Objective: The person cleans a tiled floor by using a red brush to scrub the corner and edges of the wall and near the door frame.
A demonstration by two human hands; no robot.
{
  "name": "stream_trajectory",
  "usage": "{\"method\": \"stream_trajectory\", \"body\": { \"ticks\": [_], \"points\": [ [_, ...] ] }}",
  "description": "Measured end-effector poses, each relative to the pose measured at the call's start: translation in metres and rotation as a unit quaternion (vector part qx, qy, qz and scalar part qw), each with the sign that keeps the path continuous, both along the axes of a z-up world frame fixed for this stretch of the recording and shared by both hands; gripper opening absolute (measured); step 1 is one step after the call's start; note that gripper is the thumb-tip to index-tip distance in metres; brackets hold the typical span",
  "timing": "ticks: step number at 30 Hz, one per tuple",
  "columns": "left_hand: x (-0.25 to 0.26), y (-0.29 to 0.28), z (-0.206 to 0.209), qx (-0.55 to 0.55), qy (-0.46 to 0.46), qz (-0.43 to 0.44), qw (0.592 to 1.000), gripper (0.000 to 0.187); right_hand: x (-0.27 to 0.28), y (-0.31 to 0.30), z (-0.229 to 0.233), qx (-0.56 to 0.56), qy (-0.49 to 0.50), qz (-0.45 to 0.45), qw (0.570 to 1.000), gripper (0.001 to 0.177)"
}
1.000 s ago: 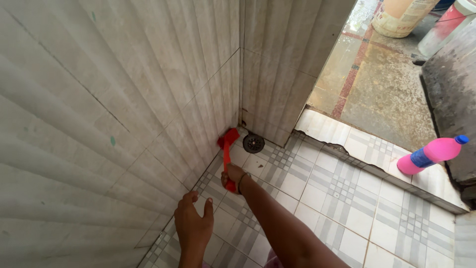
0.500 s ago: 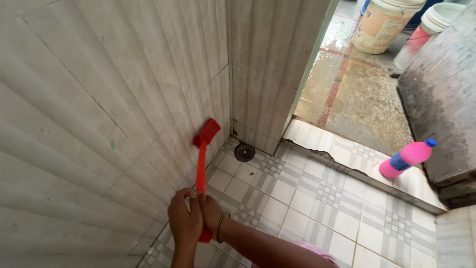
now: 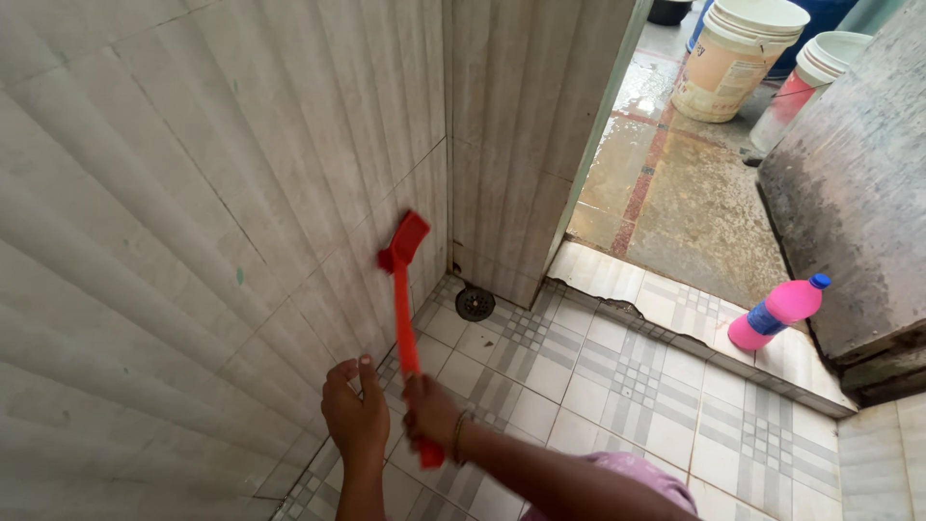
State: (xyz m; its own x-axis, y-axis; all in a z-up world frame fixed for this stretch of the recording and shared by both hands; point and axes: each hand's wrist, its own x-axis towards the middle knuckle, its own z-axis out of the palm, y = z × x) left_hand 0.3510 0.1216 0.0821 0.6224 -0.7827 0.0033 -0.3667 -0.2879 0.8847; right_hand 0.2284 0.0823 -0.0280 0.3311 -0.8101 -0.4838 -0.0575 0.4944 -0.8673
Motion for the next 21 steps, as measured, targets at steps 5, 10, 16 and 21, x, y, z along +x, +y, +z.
{"method": "stream_trajectory", "body": {
  "ticks": [5, 10, 16, 21],
  "points": [
    [-0.008, -0.001, -0.01, -0.032, -0.012, -0.013, 0.999, 0.054, -0.069, -0.128, 0.017, 0.077, -0.047, -0.043, 0.995, 0.048],
    [-0.001, -0.005, -0.007, -0.04, -0.058, -0.037, 0.997, 0.053, -0.031, -0.064, 0.022, -0.022, -0.041, 0.031, 0.998, 0.023],
    [-0.008, -0.007, -0.005, -0.001, -0.029, -0.021, 0.999, 0.053, -0.047, -0.075, 0.067, 0.026, 0.033, -0.013, 0.999, 0.041],
    [-0.019, -0.006, -0.009, -0.019, -0.089, -0.043, 0.995, 0.054, -0.044, -0.089, 0.071, 0.084, -0.074, -0.066, 0.991, 0.047]
  ]
}}
